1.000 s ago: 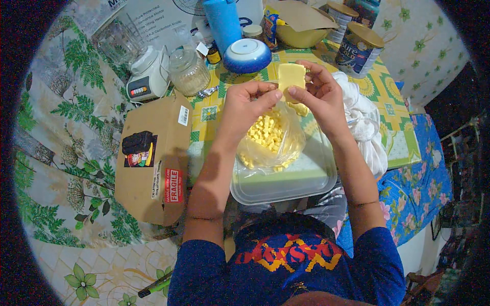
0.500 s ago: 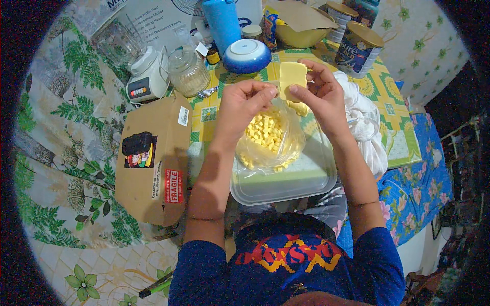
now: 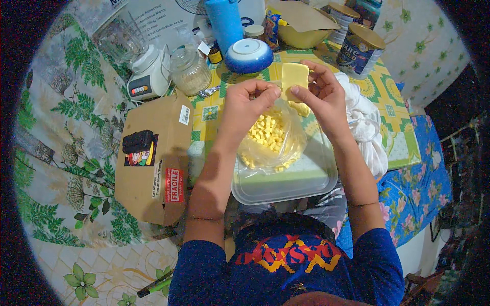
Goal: The person breaks a block of yellow food into smaller pieces by hand over a clear plastic container and places the pieces into the container.
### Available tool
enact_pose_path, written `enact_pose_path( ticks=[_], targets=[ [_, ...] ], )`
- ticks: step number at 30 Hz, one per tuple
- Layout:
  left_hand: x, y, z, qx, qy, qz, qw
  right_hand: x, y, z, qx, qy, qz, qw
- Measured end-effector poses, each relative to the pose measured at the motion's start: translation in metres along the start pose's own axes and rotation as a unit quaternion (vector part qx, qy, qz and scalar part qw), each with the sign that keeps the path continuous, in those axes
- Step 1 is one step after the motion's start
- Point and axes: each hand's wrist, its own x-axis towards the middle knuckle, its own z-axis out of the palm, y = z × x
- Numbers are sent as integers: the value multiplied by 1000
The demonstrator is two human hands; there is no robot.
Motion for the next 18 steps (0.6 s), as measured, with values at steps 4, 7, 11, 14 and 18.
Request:
enact_pose_path(
  ticks=[4,7,11,14,18],
  targets=[
    [1,0,-2,2,-2,5,1000,0,2,-2,-10,2,3,1000],
    [2,1,-2,15,10,7,1000,0,2,-1,-7,6,-4,1000],
    [1,3,0,6,23,9,1000,0,1,-1,-4,4,-5,1000],
    [0,4,1,2,26,16,1000,0,2,0,3,3,-7,1000],
    [2,-1,2,8,14,33,999,0,2,-2,-8,2,-6,1000]
  ],
)
